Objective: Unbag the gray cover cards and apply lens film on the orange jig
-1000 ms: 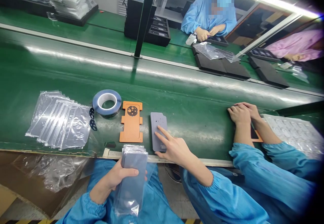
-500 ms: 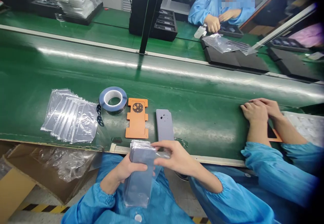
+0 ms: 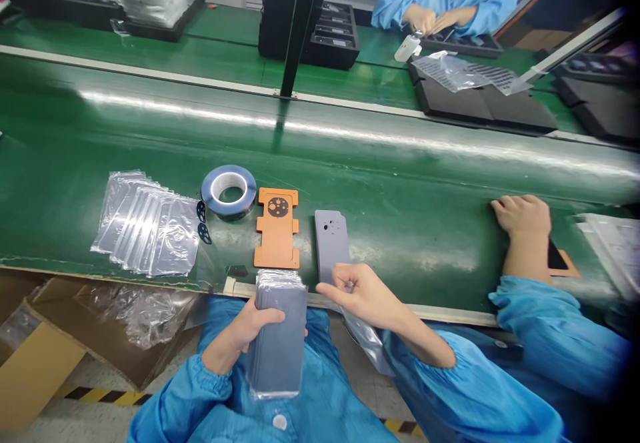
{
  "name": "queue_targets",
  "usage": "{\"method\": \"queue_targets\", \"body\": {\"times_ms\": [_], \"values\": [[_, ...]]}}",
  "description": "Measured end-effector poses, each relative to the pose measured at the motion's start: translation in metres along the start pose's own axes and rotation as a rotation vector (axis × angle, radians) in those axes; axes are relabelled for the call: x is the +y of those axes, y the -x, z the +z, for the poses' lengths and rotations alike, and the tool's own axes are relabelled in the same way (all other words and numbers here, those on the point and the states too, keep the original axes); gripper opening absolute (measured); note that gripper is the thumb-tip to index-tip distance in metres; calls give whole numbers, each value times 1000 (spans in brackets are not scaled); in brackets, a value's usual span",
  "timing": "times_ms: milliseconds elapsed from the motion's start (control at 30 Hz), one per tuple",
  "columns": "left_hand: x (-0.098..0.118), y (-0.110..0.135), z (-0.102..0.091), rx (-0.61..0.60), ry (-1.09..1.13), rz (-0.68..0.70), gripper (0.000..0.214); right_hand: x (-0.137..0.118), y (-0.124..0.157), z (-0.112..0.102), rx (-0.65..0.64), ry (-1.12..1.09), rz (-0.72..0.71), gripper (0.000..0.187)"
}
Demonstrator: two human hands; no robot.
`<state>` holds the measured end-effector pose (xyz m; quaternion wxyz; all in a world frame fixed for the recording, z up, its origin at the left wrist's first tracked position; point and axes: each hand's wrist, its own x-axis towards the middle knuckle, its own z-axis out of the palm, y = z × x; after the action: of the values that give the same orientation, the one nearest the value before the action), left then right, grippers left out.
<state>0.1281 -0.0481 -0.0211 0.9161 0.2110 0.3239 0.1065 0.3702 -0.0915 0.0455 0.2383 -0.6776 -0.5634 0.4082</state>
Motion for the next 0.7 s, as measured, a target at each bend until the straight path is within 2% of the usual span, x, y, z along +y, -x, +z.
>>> {"method": "queue_targets", "body": {"times_ms": [100,233,367,567,700], "values": [[0,-3,1,42,-48,-10,46,-9,-7,10,-87,-109,-6,55],[0,-6,-1,138,-120,41,55,-15,-14,14,-171,-219,85,36],[1,-6,-1,115,-124,55,58,-12,-16,15,-272,-252,101,25],[-1,-7,-1,97,-133,75,54,-7,-16,20,-233,-172,78,30],[1,-7,-3,12,-180,69,58,-7,-16,16,-290,-278,117,25]]}}
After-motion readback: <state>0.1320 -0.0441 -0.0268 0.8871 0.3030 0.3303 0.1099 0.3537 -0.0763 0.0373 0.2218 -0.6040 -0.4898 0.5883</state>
